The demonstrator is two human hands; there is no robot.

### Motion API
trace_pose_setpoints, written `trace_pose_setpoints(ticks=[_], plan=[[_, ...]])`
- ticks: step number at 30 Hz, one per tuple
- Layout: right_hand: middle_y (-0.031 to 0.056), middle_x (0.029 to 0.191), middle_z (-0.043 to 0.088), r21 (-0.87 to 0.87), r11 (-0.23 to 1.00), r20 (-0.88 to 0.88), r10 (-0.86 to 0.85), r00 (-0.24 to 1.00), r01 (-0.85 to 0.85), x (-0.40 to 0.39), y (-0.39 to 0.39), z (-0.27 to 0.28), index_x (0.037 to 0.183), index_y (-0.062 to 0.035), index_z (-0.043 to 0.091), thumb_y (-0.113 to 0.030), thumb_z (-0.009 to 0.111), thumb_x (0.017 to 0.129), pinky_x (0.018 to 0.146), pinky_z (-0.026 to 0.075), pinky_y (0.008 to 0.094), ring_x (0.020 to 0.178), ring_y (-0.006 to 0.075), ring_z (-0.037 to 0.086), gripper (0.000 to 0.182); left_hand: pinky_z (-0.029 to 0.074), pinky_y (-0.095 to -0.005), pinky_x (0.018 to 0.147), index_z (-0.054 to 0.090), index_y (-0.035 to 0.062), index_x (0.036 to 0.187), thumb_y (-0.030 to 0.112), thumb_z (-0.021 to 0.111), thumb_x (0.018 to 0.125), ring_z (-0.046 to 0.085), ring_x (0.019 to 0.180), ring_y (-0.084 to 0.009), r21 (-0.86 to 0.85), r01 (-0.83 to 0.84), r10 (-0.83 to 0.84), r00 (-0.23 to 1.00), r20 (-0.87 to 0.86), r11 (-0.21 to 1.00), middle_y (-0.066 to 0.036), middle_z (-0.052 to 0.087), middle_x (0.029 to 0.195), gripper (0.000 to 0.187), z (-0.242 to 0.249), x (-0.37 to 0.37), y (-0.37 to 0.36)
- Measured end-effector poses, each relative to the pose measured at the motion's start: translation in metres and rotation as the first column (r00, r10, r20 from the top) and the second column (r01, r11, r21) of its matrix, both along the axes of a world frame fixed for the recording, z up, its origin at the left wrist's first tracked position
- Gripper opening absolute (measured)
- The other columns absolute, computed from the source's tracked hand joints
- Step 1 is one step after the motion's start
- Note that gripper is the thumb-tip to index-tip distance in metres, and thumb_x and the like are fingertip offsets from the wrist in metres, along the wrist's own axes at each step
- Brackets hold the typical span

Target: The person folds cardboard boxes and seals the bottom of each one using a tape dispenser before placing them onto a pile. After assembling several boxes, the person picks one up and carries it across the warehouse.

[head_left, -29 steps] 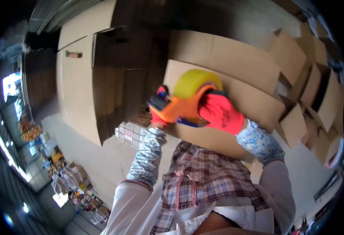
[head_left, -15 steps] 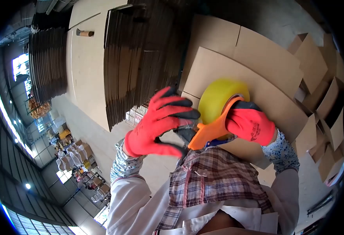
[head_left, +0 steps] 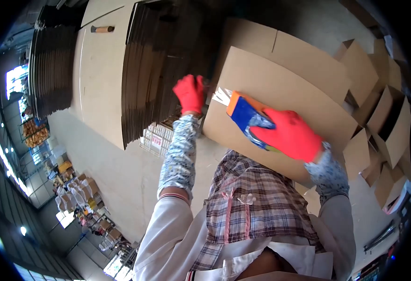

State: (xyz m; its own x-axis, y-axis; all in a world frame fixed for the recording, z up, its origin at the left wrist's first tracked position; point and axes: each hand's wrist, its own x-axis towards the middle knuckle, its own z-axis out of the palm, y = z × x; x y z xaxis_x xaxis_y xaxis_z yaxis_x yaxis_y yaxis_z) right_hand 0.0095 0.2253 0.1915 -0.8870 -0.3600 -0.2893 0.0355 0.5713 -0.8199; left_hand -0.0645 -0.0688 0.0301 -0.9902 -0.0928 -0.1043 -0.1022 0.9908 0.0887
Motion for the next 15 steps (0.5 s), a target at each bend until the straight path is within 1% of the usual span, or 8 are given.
trace_pose_setpoints(ticks=[2, 4, 7, 8, 10, 11, 13, 15], plan=[[0.0123, 0.069, 0.064, 0.042, 0.999, 0.088, 0.026, 0.996, -0.029, -0.009, -0.015, 0.013, 0.092, -0.0006, 0.065, -0.038, 0.066, 0.079, 0.066, 0.051, 0.037, 0.068, 0.0246, 0.065, 0.04, 0.041, -0.0422, 0.092, 0.058, 0.0079, 0.117, 0.035, 0.055, 0.09, 0.055, 0.107, -0.0334, 0.589, 0.176, -0.139, 0.984, -0.108, 0.789, -0.019, 0.061, 0.106, 0.038, -0.093, 0.035, -0.007], [0.0104, 0.064, 0.064, 0.079, 0.995, 0.185, 0.049, 0.982, -0.064, -0.011, -0.015, 0.011, 0.09, -0.0017, 0.066, -0.041, 0.063, 0.081, 0.064, 0.052, 0.0362, 0.063, 0.0235, 0.065, 0.04, 0.032, -0.0457, 0.104, 0.045, 0.0135, 0.134, 0.041, 0.056, 0.088, 0.044, 0.123, -0.0327, 0.616, 0.083, -0.216, 0.966, 0.144, 0.783, -0.019, 0.053, 0.125, 0.055, -0.069, 0.023, -0.003], [0.01, 0.071, 0.069, -0.034, 0.999, 0.137, 0.038, 0.99, -0.034, -0.011, -0.01, 0.008, 0.091, -0.0018, 0.067, -0.041, 0.059, 0.082, 0.067, 0.053, 0.0332, 0.067, 0.0243, 0.067, 0.041, 0.02, -0.0599, 0.108, 0.026, 0.0146, 0.145, 0.054, 0.06, 0.081, 0.038, 0.131, -0.0303, -0.195, 0.123, 0.005, 0.833, 0.554, 0.973, -0.013, 0.04, 0.142, 0.082, -0.018, 0.014, -0.005], [0.01, 0.071, 0.069, -0.023, 0.999, 0.121, 0.036, 0.992, -0.033, -0.013, -0.01, 0.006, 0.091, -0.0018, 0.067, -0.041, 0.059, 0.082, 0.067, 0.053, 0.0332, 0.067, 0.0243, 0.067, 0.041, 0.025, -0.0509, 0.109, 0.032, 0.008, 0.143, 0.05, 0.059, 0.085, 0.039, 0.131, -0.0296, 0.245, -0.204, 0.111, 0.931, 0.347, 0.948, -0.017, 0.044, 0.139, 0.077, -0.018, 0.012, -0.01], [0.017, 0.092, 0.068, -0.152, 0.988, -0.107, -0.036, 0.994, 0.019, -0.011, -0.014, -0.007, 0.107, 0.0018, 0.062, -0.04, 0.059, 0.086, 0.072, 0.052, 0.0361, 0.082, 0.0249, 0.067, 0.047, 0.029, -0.0387, 0.109, 0.04, 0.0023, 0.138, 0.045, 0.058, 0.089, 0.04, 0.131, -0.0279, 0.913, -0.206, -0.136, 0.954, 0.268, 0.353, -0.02, 0.048, 0.135, 0.068, -0.01, 0.018, -0.003], [0.0178, 0.088, 0.068, -0.02, 0.997, 0.096, 0.082, 0.992, -0.08, -0.019, -0.013, 0.015, 0.1, 0.0016, 0.064, -0.044, 0.056, 0.087, 0.072, 0.051, 0.0363, 0.08, 0.0252, 0.067, 0.048, 0.038, -0.0292, 0.1, 0.048, 0.0019, 0.132, 0.038, 0.055, 0.093, 0.052, 0.118, -0.0261, 0.779, -0.125, -0.026, 0.984, 0.178, 0.615, -0.02, 0.057, 0.124, 0.054, -0.003, 0.037, 0.028], [0.0185, 0.074, 0.066, -0.007, 0.97, 0.137, 0.243, 0.96, -0.245, -0.026, -0.006, 0.037, 0.083, 0.0008, 0.066, -0.055, 0.051, 0.087, 0.069, 0.05, 0.0369, 0.072, 0.0262, 0.066, 0.058, 0.047, -0.0325, 0.081, 0.055, -0.0058, 0.119, 0.037, 0.053, 0.095, 0.06, 0.086, -0.02, 0.847, -0.09, -0.089, 0.983, 0.16, 0.524, -0.018, 0.066, 0.101, 0.049, 0.031, 0.031, 0.047], [0.0178, 0.077, 0.066, -0.049, 0.961, 0.117, 0.277, 0.954, -0.273, -0.015, 0.019, 0.021, 0.093, 0.0003, 0.065, -0.055, 0.053, 0.086, 0.068, 0.051, 0.0374, 0.071, 0.0261, 0.065, 0.057, 0.047, -0.032, 0.085, 0.055, -0.0057, 0.119, 0.038, 0.05, 0.097, 0.061, 0.095, -0.0195, 0.875, -0.285, 0.005, 0.951, 0.308, 0.39, -0.016, 0.065, 0.106, 0.049, -0.005, 0.022, 0.028]])
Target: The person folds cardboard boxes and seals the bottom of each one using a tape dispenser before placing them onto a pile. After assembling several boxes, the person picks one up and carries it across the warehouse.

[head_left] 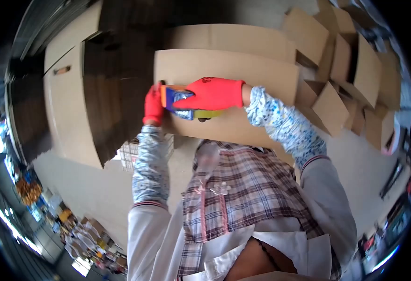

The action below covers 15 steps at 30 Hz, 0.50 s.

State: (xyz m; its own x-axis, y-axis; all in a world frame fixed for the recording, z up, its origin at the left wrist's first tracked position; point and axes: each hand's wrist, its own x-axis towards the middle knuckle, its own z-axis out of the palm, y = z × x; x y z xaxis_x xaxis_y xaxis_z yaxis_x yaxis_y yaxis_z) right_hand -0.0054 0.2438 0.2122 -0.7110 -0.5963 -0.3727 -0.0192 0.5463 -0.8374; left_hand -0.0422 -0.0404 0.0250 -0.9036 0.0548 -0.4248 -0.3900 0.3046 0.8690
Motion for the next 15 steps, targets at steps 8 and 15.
trace_pose_setpoints(ticks=[8, 15], plan=[[0.0135, 0.112, 0.064, 0.445, 0.883, 0.435, -0.359, 0.826, 0.149, 0.155, 0.268, 0.026, 0.126, -0.0063, 0.056, -0.043, 0.059, 0.087, 0.091, 0.046, 0.0345, 0.103, 0.0241, 0.062, 0.054, 0.041, -0.033, 0.096, 0.054, -0.003, 0.125, 0.042, 0.046, 0.097, 0.056, 0.113, -0.0273, -0.299, 0.131, -0.188, 0.967, -0.17, 0.945, -0.019, 0.061, 0.119, 0.054, 0.015, 0.001, 0.005], [0.021, 0.108, 0.06, 0.566, 0.695, -0.062, -0.501, 0.863, 0.444, 0.187, 0.235, -0.134, 0.114, -0.0082, 0.059, -0.042, 0.049, 0.089, 0.082, 0.048, 0.0428, 0.097, 0.0366, 0.059, 0.043, 0.039, -0.0295, 0.097, 0.053, -0.0044, 0.126, 0.043, 0.046, 0.097, 0.054, 0.111, -0.0198, -0.15, 0.144, -0.162, 0.98, -0.115, 0.978, -0.012, 0.061, 0.121, 0.056, 0.038, 0.004, 0.013]])
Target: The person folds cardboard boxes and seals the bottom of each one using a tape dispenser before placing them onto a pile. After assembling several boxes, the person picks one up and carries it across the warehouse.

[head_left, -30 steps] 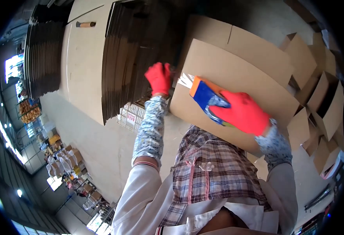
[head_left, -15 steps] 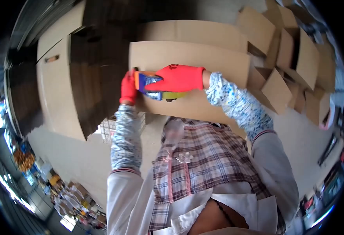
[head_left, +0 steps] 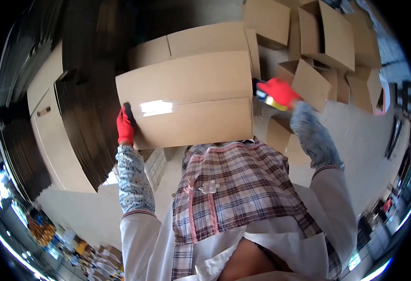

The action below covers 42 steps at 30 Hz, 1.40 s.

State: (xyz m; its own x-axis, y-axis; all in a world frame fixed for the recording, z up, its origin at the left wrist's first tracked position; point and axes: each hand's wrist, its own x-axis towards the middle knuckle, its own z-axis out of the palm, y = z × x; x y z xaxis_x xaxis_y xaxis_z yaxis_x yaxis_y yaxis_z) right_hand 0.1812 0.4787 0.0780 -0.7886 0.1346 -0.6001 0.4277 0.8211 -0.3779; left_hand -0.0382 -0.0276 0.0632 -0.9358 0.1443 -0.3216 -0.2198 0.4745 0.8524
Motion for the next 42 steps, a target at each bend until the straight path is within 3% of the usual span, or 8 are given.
trace_pose_setpoints(ticks=[10, 15, 17, 19, 20, 23, 32, 42], plan=[[0.0265, 0.106, 0.059, -0.02, 0.713, -0.699, -0.511, 0.501, 0.701, 0.007, -0.075, -0.144, 0.113, 0.0025, 0.053, -0.03, 0.046, 0.093, 0.084, 0.046, 0.0424, 0.099, 0.0384, 0.057, 0.039, 0.037, -0.0337, 0.103, 0.041, 0.0028, 0.138, 0.052, 0.036, 0.098, 0.048, 0.118, -0.0218, 0.498, -0.277, -0.077, 0.812, 0.579, 0.822, -0.009, 0.048, 0.134, 0.063, -0.057, -0.029, -0.045], [0.0194, 0.086, 0.066, -0.19, 0.653, -0.079, -0.755, 0.651, 0.733, 0.152, -0.063, -0.113, 0.123, -0.0046, 0.055, -0.042, 0.047, 0.094, 0.078, 0.049, 0.0439, 0.083, 0.0346, 0.063, 0.048, 0.036, -0.036, 0.105, 0.04, 0.0035, 0.139, 0.052, 0.036, 0.097, 0.041, 0.126, -0.0232, 0.413, -0.246, -0.18, 0.628, 0.757, 0.877, -0.012, 0.043, 0.14, 0.064, -0.119, 0.037, -0.047], [0.0099, 0.073, 0.064, -0.523, -0.39, 0.506, -0.857, -0.092, 0.758, 0.244, -0.071, -0.137, 0.102, -0.0095, 0.06, -0.055, 0.051, 0.089, 0.055, 0.053, 0.0426, 0.06, 0.0257, 0.064, 0.048, 0.035, -0.0369, 0.106, 0.039, 0.0038, 0.14, 0.053, 0.035, 0.097, 0.039, 0.129, -0.0237, 0.438, -0.16, -0.264, 0.602, 0.754, 0.884, -0.013, 0.04, 0.142, 0.065, -0.144, 0.054, -0.001], [0.0066, 0.067, 0.062, -0.442, -0.714, 0.804, -0.584, -0.114, 0.543, 0.276, -0.079, -0.105, 0.097, -0.0099, 0.06, -0.052, 0.046, 0.091, 0.056, 0.051, 0.0422, 0.056, 0.0267, 0.061, 0.045, 0.035, -0.0378, 0.107, 0.039, 0.0041, 0.14, 0.053, 0.035, 0.097, 0.036, 0.132, -0.0242, 0.616, 0.525, -0.786, 0.552, 0.279, 0.587, -0.014, 0.038, 0.144, 0.065, -0.192, 0.078, 0.086], [0.0077, 0.068, 0.062, -0.419, -0.762, 0.848, -0.522, -0.087, 0.494, 0.293, -0.086, -0.111, 0.096, -0.0105, 0.06, -0.05, 0.046, 0.091, 0.056, 0.052, 0.0418, 0.057, 0.0268, 0.061, 0.042, 0.035, -0.0343, 0.106, 0.035, 0.0015, 0.141, 0.046, 0.042, 0.098, 0.044, 0.126, -0.02, 0.429, -0.076, -0.37, 0.386, 0.845, 0.9, -0.012, 0.048, 0.137, 0.062, -0.114, 0.1, 0.162], [0.0099, 0.071, 0.064, -0.351, -0.52, 0.726, -0.676, -0.124, 0.779, 0.29, -0.107, -0.12, 0.097, -0.0067, 0.061, -0.044, 0.051, 0.092, 0.056, 0.053, 0.0406, 0.058, 0.0262, 0.063, 0.039, 0.024, -0.0315, 0.112, 0.044, 0.0063, 0.137, 0.026, 0.045, 0.097, 0.03, 0.137, -0.0224, 0.781, 0.561, -0.932, 0.354, 0.075, 0.275, -0.013, 0.038, 0.146, 0.045, -0.048, 0.12, 0.224], [0.0175, 0.101, 0.065, -0.302, 0.354, -0.668, -0.741, 0.069, 0.885, 0.084, -0.061, -0.207, 0.111, 0.0036, 0.055, -0.044, 0.059, 0.088, 0.077, 0.05, 0.037, 0.091, 0.0305, 0.064, 0.054, 0.032, -0.039, 0.108, 0.043, -0.0035, 0.134, 0.051, 0.061, 0.085, 0.041, 0.129, -0.0334, -0.47, -0.129, 0.233, 0.957, 0.171, 0.873, -0.024, 0.041, 0.14, 0.076, -0.277, 0.031, -0.063], [0.013, 0.081, 0.068, 0.09, 0.629, -0.072, -0.769, 0.635, 0.772, 0.109, 0.057, -0.232, 0.097, 0.0023, 0.067, -0.053, 0.055, 0.087, 0.064, 0.05, 0.0357, 0.068, 0.0232, 0.064, 0.057, 0.032, -0.0341, 0.107, 0.037, -0.0067, 0.137, 0.039, 0.04, 0.098, 0.043, 0.129, -0.0314, -0.476, 0.012, 0.108, 0.969, 0.223, 0.88, -0.023, 0.046, 0.137, 0.06, -0.208, 0.078, -0.128]])
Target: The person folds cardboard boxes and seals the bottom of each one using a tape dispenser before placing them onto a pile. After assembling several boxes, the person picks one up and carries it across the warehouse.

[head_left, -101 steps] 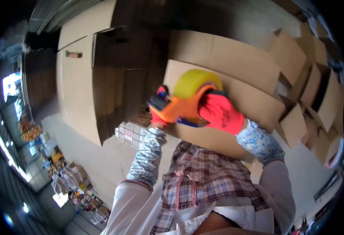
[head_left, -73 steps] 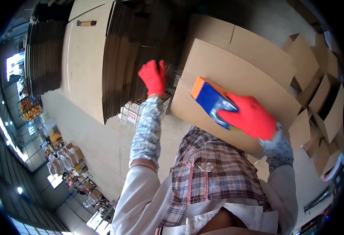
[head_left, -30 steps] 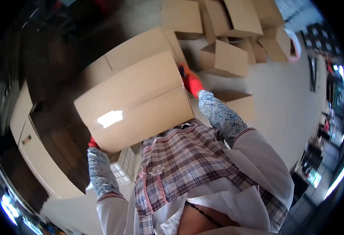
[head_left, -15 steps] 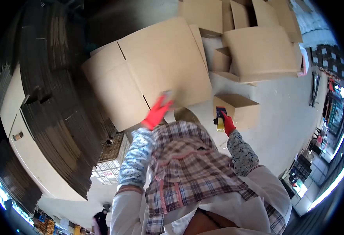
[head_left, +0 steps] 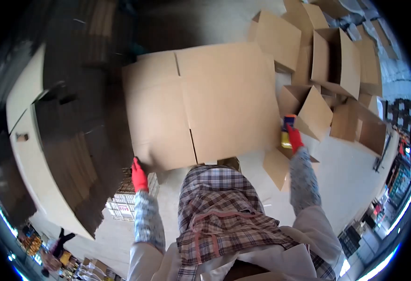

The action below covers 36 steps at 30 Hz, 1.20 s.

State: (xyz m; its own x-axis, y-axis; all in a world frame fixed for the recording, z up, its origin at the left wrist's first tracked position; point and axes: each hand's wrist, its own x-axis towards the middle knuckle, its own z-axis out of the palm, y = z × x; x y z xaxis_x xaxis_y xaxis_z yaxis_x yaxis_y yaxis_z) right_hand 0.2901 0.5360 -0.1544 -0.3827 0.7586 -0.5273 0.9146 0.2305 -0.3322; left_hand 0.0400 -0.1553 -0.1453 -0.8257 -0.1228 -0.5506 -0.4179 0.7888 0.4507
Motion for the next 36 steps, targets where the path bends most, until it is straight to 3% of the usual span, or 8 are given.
trace_pose_setpoints(ticks=[6, 9, 15, 18, 23, 26, 29, 36], plan=[[0.0073, 0.09, 0.067, -0.409, 0.903, -0.39, -0.041, 0.92, -0.133, -0.051, 0.065, 0.296, 0.106, -0.0004, 0.065, -0.036, 0.053, 0.093, 0.077, 0.048, 0.0279, 0.084, 0.0156, 0.064, 0.04, 0.03, -0.0351, 0.106, 0.036, 0.0011, 0.138, 0.023, 0.053, 0.091, 0.042, 0.125, -0.0261, 0.599, -0.008, 0.313, 0.858, -0.408, 0.801, -0.015, 0.044, 0.137, 0.054, 0.333, -0.068, 0.059], [0.0122, 0.094, 0.068, 0.007, 0.936, -0.393, 0.327, 0.859, -0.352, -0.128, 0.0, 0.367, 0.113, 0.0009, 0.061, -0.033, 0.058, 0.089, 0.077, 0.049, 0.0324, 0.086, 0.0185, 0.065, 0.041, 0.03, -0.0351, 0.106, 0.032, 0.007, 0.139, 0.017, 0.066, 0.085, 0.039, 0.125, -0.0247, 0.598, 0.039, 0.378, 0.741, -0.554, 0.8, -0.013, 0.042, 0.134, 0.064, 0.328, -0.131, 0.104], [0.0189, 0.126, 0.054, 0.279, 0.297, 0.095, 0.938, 0.334, -0.913, -0.186, -0.1, 0.405, 0.128, -0.0005, 0.048, -0.059, 0.067, 0.071, 0.096, 0.041, 0.0391, 0.114, 0.0335, 0.053, 0.084, 0.032, -0.0352, 0.106, 0.012, 0.0152, 0.15, 0.017, 0.067, 0.086, 0.035, 0.128, -0.0228, 0.831, 0.154, 0.549, 0.684, -0.481, 0.535, -0.012, 0.033, 0.143, 0.085, 0.297, -0.204, 0.135], [0.0174, 0.122, 0.056, -0.199, 0.226, -0.048, 0.97, 0.24, -0.954, -0.222, -0.122, 0.429, 0.121, 0.0001, 0.052, -0.06, 0.069, 0.068, 0.095, 0.041, 0.0384, 0.11, 0.0322, 0.054, 0.081, 0.03, -0.0353, 0.108, 0.012, 0.0103, 0.149, 0.021, 0.068, 0.085, 0.036, 0.13, -0.0247, 0.765, 0.163, 0.486, 0.686, -0.541, 0.623, -0.014, 0.034, 0.142, 0.086, 0.273, -0.217, 0.114], [0.0184, 0.112, 0.061, -0.313, 0.536, -0.189, 0.774, 0.604, -0.784, -0.239, -0.078, 0.432, 0.13, 0.0016, 0.046, -0.053, 0.073, 0.068, 0.09, 0.045, 0.0374, 0.102, 0.0293, 0.058, 0.087, 0.026, -0.0337, 0.109, 0.02, 0.0104, 0.147, 0.021, 0.068, 0.085, 0.034, 0.131, -0.0245, 0.861, 0.215, 0.504, 0.735, -0.453, 0.46, -0.012, 0.035, 0.143, 0.079, 0.286, -0.189, 0.122], [0.0206, 0.104, 0.062, 0.225, 0.74, -0.185, 0.671, 0.718, -0.634, -0.24, -0.087, 0.429, 0.107, 0.0014, 0.057, -0.046, 0.071, 0.072, 0.086, 0.044, 0.0414, 0.102, 0.0333, 0.058, 0.06, 0.026, -0.0336, 0.109, 0.022, 0.0116, 0.147, 0.02, 0.069, 0.082, 0.034, 0.131, -0.0239, 0.816, 0.21, 0.449, 0.748, -0.488, 0.539, -0.012, 0.037, 0.142, 0.081, 0.295, -0.177, 0.117], [0.0297, 0.116, 0.054, 0.913, -0.018, 0.034, 0.999, 0.032, -0.407, -0.194, -0.074, 0.348, 0.117, 0.0094, 0.051, -0.043, 0.075, 0.07, 0.1, 0.038, 0.048, 0.113, 0.0472, 0.049, 0.074, 0.024, -0.0361, 0.11, 0.014, 0.0106, 0.149, 0.024, 0.071, 0.078, 0.03, 0.133, -0.0267, 0.808, -0.091, 0.558, 0.767, -0.316, 0.582, -0.016, 0.033, 0.144, 0.092, 0.289, -0.158, 0.1], [0.0239, 0.126, 0.052, 0.667, 0.471, -0.087, 0.819, 0.567, -0.578, -0.217, -0.059, 0.399, 0.129, 0.0044, 0.047, -0.035, 0.07, 0.079, 0.102, 0.033, 0.0447, 0.119, 0.038, 0.046, 0.068, 0.035, -0.0339, 0.103, 0.014, 0.0124, 0.149, 0.024, 0.07, 0.079, 0.038, 0.126, -0.0242, 0.798, -0.063, 0.536, 0.772, -0.342, 0.6, -0.017, 0.037, 0.14, 0.09, 0.374, -0.057, 0.105]])
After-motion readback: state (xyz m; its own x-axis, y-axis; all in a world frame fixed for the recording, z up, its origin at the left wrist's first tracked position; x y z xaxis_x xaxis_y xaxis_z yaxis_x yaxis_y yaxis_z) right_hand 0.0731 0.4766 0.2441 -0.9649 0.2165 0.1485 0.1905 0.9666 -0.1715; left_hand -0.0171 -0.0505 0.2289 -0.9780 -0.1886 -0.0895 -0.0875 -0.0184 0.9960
